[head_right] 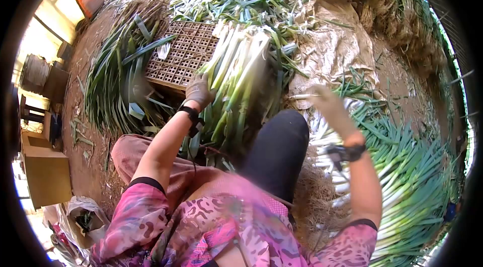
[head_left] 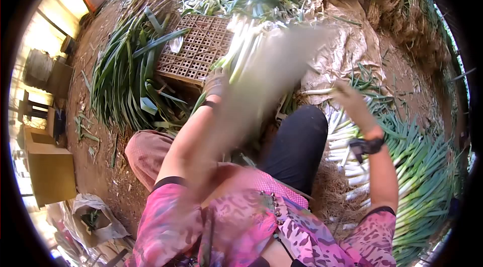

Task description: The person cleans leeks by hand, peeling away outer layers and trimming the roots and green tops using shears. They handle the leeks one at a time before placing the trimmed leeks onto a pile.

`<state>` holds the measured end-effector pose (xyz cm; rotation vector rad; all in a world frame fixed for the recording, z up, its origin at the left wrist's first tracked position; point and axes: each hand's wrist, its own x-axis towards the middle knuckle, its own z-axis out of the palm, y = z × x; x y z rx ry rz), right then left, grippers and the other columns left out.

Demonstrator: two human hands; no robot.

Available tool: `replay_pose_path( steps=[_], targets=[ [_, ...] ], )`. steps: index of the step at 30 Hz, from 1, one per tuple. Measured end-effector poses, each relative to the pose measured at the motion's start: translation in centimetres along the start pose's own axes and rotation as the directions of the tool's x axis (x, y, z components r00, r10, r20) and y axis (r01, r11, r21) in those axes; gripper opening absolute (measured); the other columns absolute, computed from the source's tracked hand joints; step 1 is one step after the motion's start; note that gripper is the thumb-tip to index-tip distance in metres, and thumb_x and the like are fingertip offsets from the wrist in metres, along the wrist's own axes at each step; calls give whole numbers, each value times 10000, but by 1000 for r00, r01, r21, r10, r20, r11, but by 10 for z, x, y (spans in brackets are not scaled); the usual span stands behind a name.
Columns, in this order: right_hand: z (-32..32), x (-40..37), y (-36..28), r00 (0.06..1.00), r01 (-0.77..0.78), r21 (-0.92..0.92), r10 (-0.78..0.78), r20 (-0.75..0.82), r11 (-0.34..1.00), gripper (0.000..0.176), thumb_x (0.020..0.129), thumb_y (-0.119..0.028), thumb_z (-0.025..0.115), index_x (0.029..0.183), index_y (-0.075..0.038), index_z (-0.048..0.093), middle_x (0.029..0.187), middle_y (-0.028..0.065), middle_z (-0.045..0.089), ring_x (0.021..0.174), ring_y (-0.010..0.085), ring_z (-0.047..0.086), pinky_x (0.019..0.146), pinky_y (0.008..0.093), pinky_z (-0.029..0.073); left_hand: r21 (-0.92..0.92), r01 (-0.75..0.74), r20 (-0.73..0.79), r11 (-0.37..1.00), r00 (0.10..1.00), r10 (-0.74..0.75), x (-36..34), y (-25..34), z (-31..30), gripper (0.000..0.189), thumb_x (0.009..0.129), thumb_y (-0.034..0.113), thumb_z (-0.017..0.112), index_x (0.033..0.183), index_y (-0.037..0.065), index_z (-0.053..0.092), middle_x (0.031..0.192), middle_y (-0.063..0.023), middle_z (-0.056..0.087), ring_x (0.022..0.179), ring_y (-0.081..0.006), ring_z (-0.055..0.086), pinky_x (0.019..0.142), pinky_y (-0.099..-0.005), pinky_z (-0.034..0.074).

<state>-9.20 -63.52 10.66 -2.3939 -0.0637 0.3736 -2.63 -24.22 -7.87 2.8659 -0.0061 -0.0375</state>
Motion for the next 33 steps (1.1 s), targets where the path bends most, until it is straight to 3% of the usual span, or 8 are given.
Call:
replay_pose_path(
  steps=[6, 12, 15, 17, 22, 26, 29, 33],
  targets=[
    [188, 139, -75, 876, 437, 174, -462, 139, 882, 502, 956, -381, 592, 1156, 79, 624, 1009, 265, 684, 948, 326, 680, 833, 412, 512, 151, 224, 323, 963, 909, -263, 33, -6, -4, 1032, 736, 529, 824, 1516, 51, 348, 1398, -238, 557, 1282, -370, 570, 1047, -444, 485],
    [334, 262, -8, 840, 536, 167, -542, -7, 828, 506, 934, -411, 620, 1023, 86, 657, 921, 208, 688, 814, 289, 677, 717, 387, 519, -308, 403, 499, 862, 840, -215, 44, -59, 3, 700, 706, 291, 828, 1306, 19, 591, 1162, -196, 696, 1037, -302, 691, 879, -391, 556],
    [351, 266, -4, 961, 100, 611, -236, 146, 785, 459, 961, -429, 619, 1092, 6, 682, 960, 72, 709, 793, 217, 670, 648, 325, 510, -710, 476, 552, 519, 834, -10, 32, -101, 42, 507, 733, 210, 811, 1177, 4, 678, 1020, -134, 733, 913, -241, 702, 778, -343, 569],
    [335, 249, -19, 931, -339, 887, -22, 364, 312, 458, 964, -454, 622, 1156, -42, 682, 1000, 28, 710, 789, 201, 663, 637, 310, 503, -804, 496, 553, 327, 826, 109, 18, -89, 18, 419, 779, 157, 786, 1156, 8, 682, 971, -77, 719, 864, -174, 670, 750, -313, 557],
    [349, 252, -27, 910, -252, 877, -207, 358, 410, 569, 993, -527, 567, 1336, -76, 618, 1150, 56, 692, 1046, 197, 611, 914, 391, 495, -685, 552, 678, 475, 722, 138, 8, -93, 6, 370, 846, 182, 748, 1167, 17, 665, 978, -81, 712, 848, -174, 670, 775, -322, 548],
    [387, 264, -16, 901, 364, 518, -434, 16, 774, 557, 1028, -508, 497, 1374, -77, 564, 1190, 100, 670, 1050, 271, 619, 933, 401, 497, -741, 265, 415, 616, 903, 110, -18, -81, -39, 370, 845, 176, 754, 1173, 23, 678, 982, -63, 710, 823, -158, 659, 750, -305, 540],
    [411, 289, -3, 878, 474, 73, -477, 41, 878, 530, 1026, -488, 489, 1333, -61, 559, 1177, 181, 650, 1051, 375, 627, 940, 420, 495, -779, 548, 555, 305, 829, -71, -27, -95, -84, 339, 842, 145, 756, 1157, 44, 684, 949, -27, 693, 783, -134, 640, 707, -290, 524],
    [466, 329, 28, 857, 486, -177, -506, -94, 856, 576, 953, -535, 575, 1242, -36, 590, 1152, 236, 647, 1086, 437, 623, 968, 468, 476, -860, 453, 451, 234, 890, -65, -40, -98, -123, 311, 869, 197, 734, 1135, 46, 679, 891, -9, 661, 783, -117, 623, 706, -273, 509]
  ],
)
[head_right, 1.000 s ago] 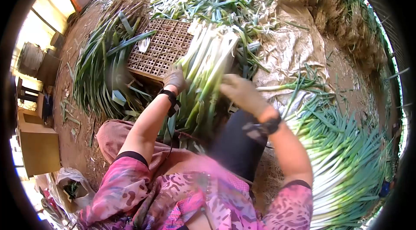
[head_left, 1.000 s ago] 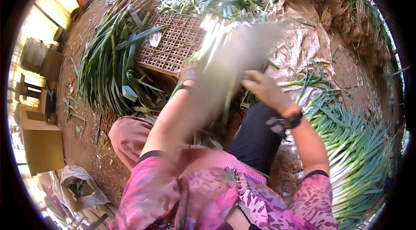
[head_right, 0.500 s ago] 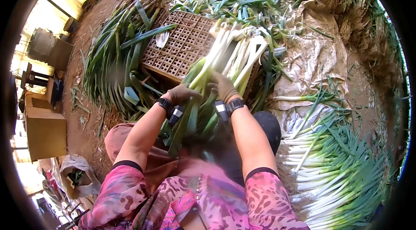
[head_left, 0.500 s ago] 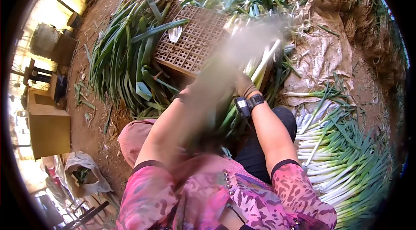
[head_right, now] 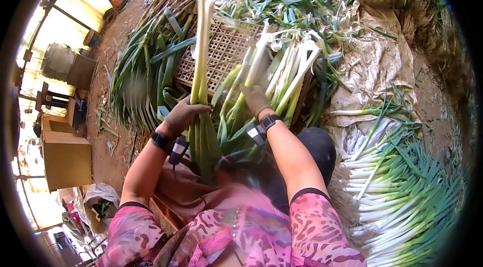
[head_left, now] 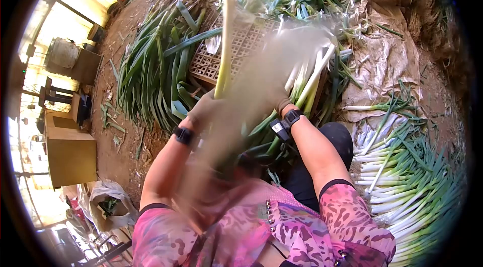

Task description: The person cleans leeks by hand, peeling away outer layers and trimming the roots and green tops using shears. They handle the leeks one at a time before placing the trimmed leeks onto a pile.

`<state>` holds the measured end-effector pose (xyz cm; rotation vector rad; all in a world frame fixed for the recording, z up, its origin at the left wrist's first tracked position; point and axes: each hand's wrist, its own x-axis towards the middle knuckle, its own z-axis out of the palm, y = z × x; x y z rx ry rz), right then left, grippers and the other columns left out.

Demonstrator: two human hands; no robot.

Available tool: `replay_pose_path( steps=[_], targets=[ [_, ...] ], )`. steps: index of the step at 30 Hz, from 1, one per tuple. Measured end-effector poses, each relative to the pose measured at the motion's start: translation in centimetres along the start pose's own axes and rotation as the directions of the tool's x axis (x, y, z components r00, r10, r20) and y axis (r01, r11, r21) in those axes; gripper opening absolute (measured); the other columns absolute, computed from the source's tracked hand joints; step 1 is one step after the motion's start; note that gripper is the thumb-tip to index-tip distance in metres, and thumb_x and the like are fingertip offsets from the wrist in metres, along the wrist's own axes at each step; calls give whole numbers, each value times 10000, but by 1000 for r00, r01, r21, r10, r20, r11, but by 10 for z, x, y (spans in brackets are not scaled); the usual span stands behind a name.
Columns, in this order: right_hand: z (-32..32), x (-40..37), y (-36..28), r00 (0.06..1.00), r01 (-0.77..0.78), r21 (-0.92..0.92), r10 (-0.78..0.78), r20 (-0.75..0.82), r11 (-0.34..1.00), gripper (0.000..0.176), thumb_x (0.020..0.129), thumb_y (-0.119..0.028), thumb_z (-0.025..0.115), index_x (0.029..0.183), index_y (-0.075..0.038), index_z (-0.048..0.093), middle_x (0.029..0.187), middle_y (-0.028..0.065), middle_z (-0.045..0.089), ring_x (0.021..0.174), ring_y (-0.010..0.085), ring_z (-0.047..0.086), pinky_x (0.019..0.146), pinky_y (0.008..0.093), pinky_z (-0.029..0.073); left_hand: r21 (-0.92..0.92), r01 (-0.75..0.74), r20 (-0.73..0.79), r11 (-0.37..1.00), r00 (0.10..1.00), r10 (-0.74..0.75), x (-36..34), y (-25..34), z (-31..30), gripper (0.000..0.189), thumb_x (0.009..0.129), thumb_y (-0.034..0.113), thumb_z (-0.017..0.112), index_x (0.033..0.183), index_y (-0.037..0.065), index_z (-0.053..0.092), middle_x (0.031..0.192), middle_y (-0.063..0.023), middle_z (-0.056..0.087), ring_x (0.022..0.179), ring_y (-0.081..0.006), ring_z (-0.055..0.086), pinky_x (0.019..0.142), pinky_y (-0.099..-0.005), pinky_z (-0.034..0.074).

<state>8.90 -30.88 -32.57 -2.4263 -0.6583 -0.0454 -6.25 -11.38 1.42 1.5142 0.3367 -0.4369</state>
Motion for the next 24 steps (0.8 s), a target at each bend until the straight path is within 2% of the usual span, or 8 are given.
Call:
replay_pose_path(
  steps=[3, 9, 15, 17, 20, 21, 22, 24],
  targets=[
    [45, 8, 26, 971, -208, 37, 211, -108, 977, 724, 860, -618, 662, 1239, -6, 587, 1284, 259, 611, 1176, 429, 601, 1004, 482, 460, -60, -17, 8, 998, 1000, 18, -1, 6, 0, 290, 882, 230, 718, 1102, 44, 677, 873, -4, 650, 783, -105, 610, 702, -263, 497],
    [-42, 27, -58, 922, -335, 121, 352, -163, 934, 531, 848, -432, 721, 1144, 4, 653, 1121, 238, 686, 1034, 409, 659, 914, 465, 517, -156, -65, -135, 986, 990, 44, 0, 30, 10, 242, 878, 204, 717, 1049, 41, 669, 876, -4, 659, 729, -93, 584, 652, -258, 484],
    [-147, 35, -196, 974, -65, 462, 157, -164, 884, 373, 962, -339, 659, 1077, 11, 712, 938, 182, 718, 894, 276, 680, 824, 375, 518, -117, -172, -113, 978, 981, 159, 12, 26, 8, 389, 863, 153, 713, 1206, -7, 618, 952, -5, 646, 819, -88, 593, 705, -249, 498],
    [-173, 22, -220, 968, -178, 614, 249, -32, 769, 373, 989, -338, 622, 1092, 10, 709, 922, 173, 712, 904, 274, 678, 837, 369, 517, -158, -198, -65, 967, 980, 190, 7, 30, 15, 391, 858, 158, 716, 1199, -10, 624, 955, -6, 650, 825, -90, 593, 715, -251, 500],
    [-185, -5, -212, 955, 212, 476, -78, -286, 854, 366, 1021, -328, 566, 1131, 0, 686, 918, 167, 707, 911, 287, 690, 838, 378, 526, -36, -114, 34, 993, 993, 116, 11, 25, 7, 376, 854, 167, 722, 1176, -6, 638, 952, -8, 661, 825, -93, 593, 718, -254, 501],
    [-193, -13, -203, 921, 306, 305, -199, -336, 902, 363, 1030, -322, 550, 1149, -3, 673, 922, 166, 706, 918, 289, 692, 836, 384, 531, -52, -213, 58, 976, 975, 216, 5, 24, 16, 373, 862, 189, 717, 1171, -7, 643, 941, -17, 669, 821, -98, 599, 718, -257, 499],
    [-205, -23, -197, 961, 43, 354, 59, -272, 934, 365, 1019, -327, 562, 1174, -9, 649, 963, 189, 700, 951, 300, 687, 840, 396, 535, -62, -220, 42, 974, 974, 223, 6, 20, 16, 374, 865, 197, 716, 1168, -10, 643, 931, -19, 669, 811, -100, 601, 716, -259, 497],
    [-228, -42, -185, 824, -488, 400, 561, -82, 775, 390, 996, -336, 586, 1225, -21, 600, 1047, 234, 688, 1018, 323, 676, 850, 421, 542, -87, -236, 8, 968, 971, 237, 13, 8, 13, 378, 872, 214, 715, 1162, -17, 645, 911, -22, 669, 791, -104, 604, 710, -261, 495]
  ],
)
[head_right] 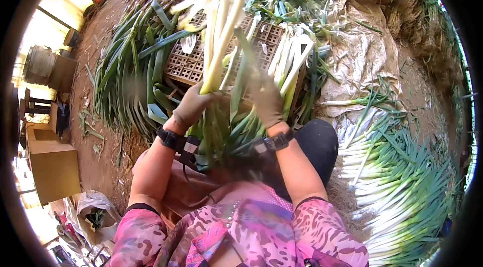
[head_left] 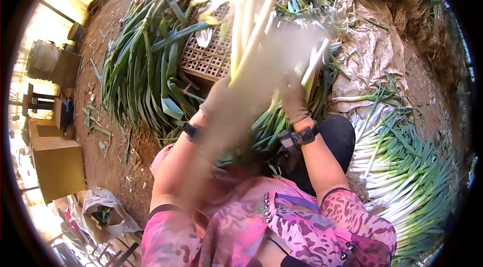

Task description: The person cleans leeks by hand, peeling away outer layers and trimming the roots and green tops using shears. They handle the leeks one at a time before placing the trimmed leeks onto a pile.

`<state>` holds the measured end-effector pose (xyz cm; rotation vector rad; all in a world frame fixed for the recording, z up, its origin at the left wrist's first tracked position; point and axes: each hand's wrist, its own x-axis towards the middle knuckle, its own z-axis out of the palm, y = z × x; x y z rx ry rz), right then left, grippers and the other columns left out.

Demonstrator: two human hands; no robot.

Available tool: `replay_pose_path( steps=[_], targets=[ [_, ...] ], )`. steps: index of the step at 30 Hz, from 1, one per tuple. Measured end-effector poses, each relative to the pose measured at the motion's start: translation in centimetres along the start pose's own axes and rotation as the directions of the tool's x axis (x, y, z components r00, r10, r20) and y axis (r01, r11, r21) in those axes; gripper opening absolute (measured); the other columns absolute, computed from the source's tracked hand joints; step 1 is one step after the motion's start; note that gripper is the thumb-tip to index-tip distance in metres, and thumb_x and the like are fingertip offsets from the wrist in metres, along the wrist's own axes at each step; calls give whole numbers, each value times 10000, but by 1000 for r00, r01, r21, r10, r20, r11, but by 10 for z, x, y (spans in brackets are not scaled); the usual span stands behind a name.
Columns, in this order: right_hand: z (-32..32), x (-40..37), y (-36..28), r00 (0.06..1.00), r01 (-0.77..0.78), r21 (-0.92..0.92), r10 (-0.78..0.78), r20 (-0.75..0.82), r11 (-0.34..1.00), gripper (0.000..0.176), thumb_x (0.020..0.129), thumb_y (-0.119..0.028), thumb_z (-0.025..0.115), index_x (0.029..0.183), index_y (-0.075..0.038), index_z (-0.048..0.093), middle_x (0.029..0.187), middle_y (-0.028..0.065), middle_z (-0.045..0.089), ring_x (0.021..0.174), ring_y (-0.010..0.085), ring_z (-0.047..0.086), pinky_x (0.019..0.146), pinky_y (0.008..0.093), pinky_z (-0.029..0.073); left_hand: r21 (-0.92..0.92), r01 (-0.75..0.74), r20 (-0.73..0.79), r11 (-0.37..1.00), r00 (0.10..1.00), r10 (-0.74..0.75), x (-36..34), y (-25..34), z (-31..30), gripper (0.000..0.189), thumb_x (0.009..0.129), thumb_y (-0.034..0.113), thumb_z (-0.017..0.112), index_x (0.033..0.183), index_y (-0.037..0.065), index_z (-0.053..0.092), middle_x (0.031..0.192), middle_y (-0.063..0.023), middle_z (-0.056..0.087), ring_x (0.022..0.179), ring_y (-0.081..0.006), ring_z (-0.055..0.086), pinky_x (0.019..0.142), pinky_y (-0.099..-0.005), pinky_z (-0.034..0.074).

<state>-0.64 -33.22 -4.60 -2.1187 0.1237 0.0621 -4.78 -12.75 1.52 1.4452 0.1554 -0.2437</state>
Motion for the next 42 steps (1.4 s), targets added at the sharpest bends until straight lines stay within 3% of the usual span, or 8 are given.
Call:
replay_pose_path(
  steps=[2, 6, 17, 24, 29, 32, 35, 42],
  targets=[
    [-3, 29, 89, 963, -47, -321, -42, -265, 946, 621, 900, -483, 675, 1247, 20, 568, 1114, 296, 669, 1073, 397, 658, 893, 485, 531, 10, 65, 1, 998, 998, -65, 6, -7, -12, 355, 880, 245, 713, 1119, -13, 667, 877, -19, 659, 764, -106, 595, 688, -263, 485],
    [6, 29, 96, 931, -346, -550, 349, -103, 760, 603, 864, -417, 708, 1227, 31, 531, 1148, 284, 673, 1044, 443, 667, 893, 503, 538, 200, 32, -24, 979, 999, -28, 12, -23, -26, 381, 902, 330, 701, 1063, -14, 683, 826, -13, 634, 723, -105, 576, 660, -268, 473],
    [55, -38, -54, 864, 478, -225, -409, 294, 849, 346, 942, -319, 606, 1089, -6, 588, 872, 249, 683, 798, 447, 668, 742, 516, 536, 78, -70, 84, 995, 994, 63, 10, -4, -31, 547, 925, 424, 722, 1271, 10, 632, 1005, -31, 677, 905, -97, 613, 814, -269, 515],
    [0, -47, -102, 740, 518, 74, -489, 461, 853, 283, 954, -221, 617, 1046, 42, 569, 888, 258, 651, 797, 392, 670, 742, 439, 553, 100, 76, -13, 992, 997, -75, -3, 14, -51, 380, 877, 284, 762, 1119, 0, 690, 969, -33, 702, 872, -118, 636, 806, -273, 518],
    [-43, 34, -129, 671, 597, -440, -718, -183, 671, 928, 856, -228, 756, 1530, 75, 195, 1490, 332, 361, 1390, 451, 366, 1173, 487, 310, 75, 55, 211, 996, 975, -70, -19, 21, -41, 345, 845, 252, 785, 1078, 11, 704, 917, -28, 711, 812, -123, 646, 761, -292, 536],
    [-48, 62, -161, 607, 658, -437, -776, -174, 613, 889, 837, -188, 745, 1518, 21, 212, 1332, 265, 511, 1190, 427, 526, 988, 479, 455, 187, 15, 274, 982, 959, -67, -25, 16, -23, 310, 805, 211, 824, 1031, 35, 707, 858, 15, 668, 818, -112, 614, 778, -283, 518],
    [-44, 123, -145, 450, 678, -616, -889, -82, 400, 350, 920, -163, 618, 1266, -133, 567, 860, 118, 704, 682, 336, 694, 611, 450, 576, 236, 24, 277, 971, 957, -91, -23, 13, -28, 338, 801, 205, 811, 1068, 33, 693, 910, 12, 667, 820, -112, 607, 778, -285, 514],
    [-202, 258, -148, 820, 165, -614, -453, -350, 772, 253, 998, -272, 520, 1030, -95, 699, 836, 98, 723, 679, 221, 699, 593, 366, 567, -24, 95, 300, 995, 950, -84, -35, 21, -39, 394, 804, 144, 773, 1153, 7, 651, 962, -73, 697, 887, -158, 679, 812, -315, 557]
  ],
)
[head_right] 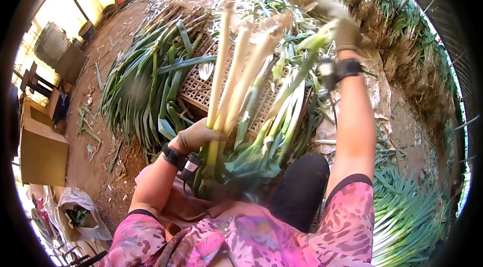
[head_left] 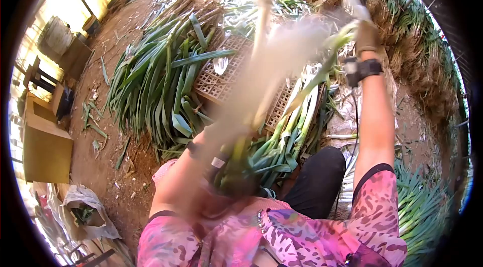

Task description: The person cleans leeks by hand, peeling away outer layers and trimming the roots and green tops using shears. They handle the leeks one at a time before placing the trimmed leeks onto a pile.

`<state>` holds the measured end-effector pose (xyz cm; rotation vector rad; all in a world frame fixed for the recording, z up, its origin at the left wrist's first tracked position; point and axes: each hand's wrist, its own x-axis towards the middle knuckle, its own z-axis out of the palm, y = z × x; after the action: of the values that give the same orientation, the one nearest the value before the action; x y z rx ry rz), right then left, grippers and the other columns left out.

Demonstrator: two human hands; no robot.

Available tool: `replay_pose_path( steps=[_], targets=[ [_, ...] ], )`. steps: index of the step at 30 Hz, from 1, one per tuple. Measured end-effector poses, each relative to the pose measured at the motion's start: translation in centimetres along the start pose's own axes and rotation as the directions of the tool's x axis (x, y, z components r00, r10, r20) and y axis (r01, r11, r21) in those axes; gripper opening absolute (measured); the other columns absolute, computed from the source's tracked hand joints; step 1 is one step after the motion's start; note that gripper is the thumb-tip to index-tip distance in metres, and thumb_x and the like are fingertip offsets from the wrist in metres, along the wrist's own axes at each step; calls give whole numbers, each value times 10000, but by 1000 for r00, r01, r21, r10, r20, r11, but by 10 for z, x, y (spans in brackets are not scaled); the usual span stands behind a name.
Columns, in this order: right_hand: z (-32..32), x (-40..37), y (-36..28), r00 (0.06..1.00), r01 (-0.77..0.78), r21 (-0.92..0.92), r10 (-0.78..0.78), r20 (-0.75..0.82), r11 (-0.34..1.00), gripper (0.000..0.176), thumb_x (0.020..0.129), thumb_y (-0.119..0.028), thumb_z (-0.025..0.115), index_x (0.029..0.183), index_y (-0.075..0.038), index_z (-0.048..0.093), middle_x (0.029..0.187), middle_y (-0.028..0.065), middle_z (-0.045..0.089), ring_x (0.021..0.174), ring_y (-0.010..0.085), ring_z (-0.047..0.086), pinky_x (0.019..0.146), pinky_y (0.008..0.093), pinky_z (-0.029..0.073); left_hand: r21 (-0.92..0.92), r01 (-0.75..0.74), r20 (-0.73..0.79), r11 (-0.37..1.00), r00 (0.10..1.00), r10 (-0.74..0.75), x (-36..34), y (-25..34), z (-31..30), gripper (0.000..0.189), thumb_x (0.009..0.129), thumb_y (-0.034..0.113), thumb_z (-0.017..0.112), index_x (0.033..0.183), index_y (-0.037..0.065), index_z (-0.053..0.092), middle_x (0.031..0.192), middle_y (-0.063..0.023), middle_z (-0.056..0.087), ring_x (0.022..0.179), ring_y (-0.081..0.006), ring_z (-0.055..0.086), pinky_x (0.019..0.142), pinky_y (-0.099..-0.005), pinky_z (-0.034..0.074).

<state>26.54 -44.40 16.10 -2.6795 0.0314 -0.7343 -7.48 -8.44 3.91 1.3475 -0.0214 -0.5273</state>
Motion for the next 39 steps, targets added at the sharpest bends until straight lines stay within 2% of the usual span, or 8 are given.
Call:
replay_pose_path(
  steps=[8, 12, 17, 20, 26, 28, 33, 39],
  targets=[
    [-49, -105, -33, 605, 712, 328, -779, 164, 621, 188, 996, -114, 532, 1099, 8, 629, 999, 110, 694, 913, 191, 692, 742, 313, 600, -101, 78, 256, 992, 965, -50, -7, -1, -8, 322, 754, 128, 719, 1036, -18, 669, 903, -120, 708, 842, -233, 699, 801, -346, 568],
    [-27, -199, -87, 716, -99, 907, -603, 351, 410, 307, 930, -118, 653, 1208, 7, 622, 1081, 81, 699, 1038, 199, 648, 905, 350, 538, -98, 182, 226, 978, 962, -157, 3, -32, -13, 352, 745, 156, 736, 1045, -14, 664, 923, -117, 699, 842, -232, 698, 797, -338, 563],
    [-27, -188, -96, 519, -72, 648, -527, 673, 758, 234, 900, -79, 660, 1116, 9, 679, 1050, 89, 722, 971, 194, 669, 856, 353, 548, -153, 200, 284, 968, 947, -151, -2, -27, -16, 361, 773, 119, 739, 1089, -23, 638, 951, -125, 685, 868, -257, 704, 817, -387, 584],
    [-23, -117, -53, 938, 49, 715, -277, 206, 698, 226, 1017, -183, 464, 1011, -52, 647, 860, 59, 687, 734, 147, 632, 643, 293, 537, -140, 265, 222, 954, 947, -230, -1, -30, -13, 377, 785, 117, 745, 1120, -18, 635, 944, -114, 689, 853, -242, 704, 800, -368, 579],
    [-81, -34, -9, 983, -52, 984, -167, 82, 172, 447, 1070, -339, 435, 1355, -8, 531, 1218, 159, 648, 1040, 212, 686, 870, 336, 604, 154, 157, 0, 976, 987, -159, 21, -27, -1, 314, 817, 170, 762, 1071, -1, 694, 870, -66, 710, 797, -167, 689, 753, -306, 554],
    [-113, -51, -20, 871, 283, 597, -461, 167, 751, 386, 1078, -334, 439, 1279, -36, 580, 1165, 137, 656, 1019, 223, 683, 891, 339, 587, 236, 95, -75, 967, 994, -79, 30, -43, -1, 315, 822, 227, 775, 1037, 5, 711, 854, -58, 717, 781, -149, 680, 747, -298, 548],
    [-50, -107, -68, 291, 957, -52, -936, 196, 287, 289, 895, -123, 677, 1182, -97, 668, 976, 65, 704, 954, 176, 679, 839, 310, 575, 451, 131, -161, 883, 985, -64, 46, -60, 12, 380, 837, 304, 764, 1088, 26, 702, 880, -79, 731, 797, -166, 692, 768, -323, 542],
    [42, -118, -74, 521, 735, 54, -615, 592, 676, 340, 954, -238, 574, 1265, -123, 648, 1216, 126, 696, 1096, 254, 676, 960, 378, 533, 688, 217, -318, 693, 948, 19, 34, -28, 67, 487, 852, 410, 727, 1172, 47, 669, 989, -180, 732, 910, -282, 710, 833, -385, 534]
  ],
)
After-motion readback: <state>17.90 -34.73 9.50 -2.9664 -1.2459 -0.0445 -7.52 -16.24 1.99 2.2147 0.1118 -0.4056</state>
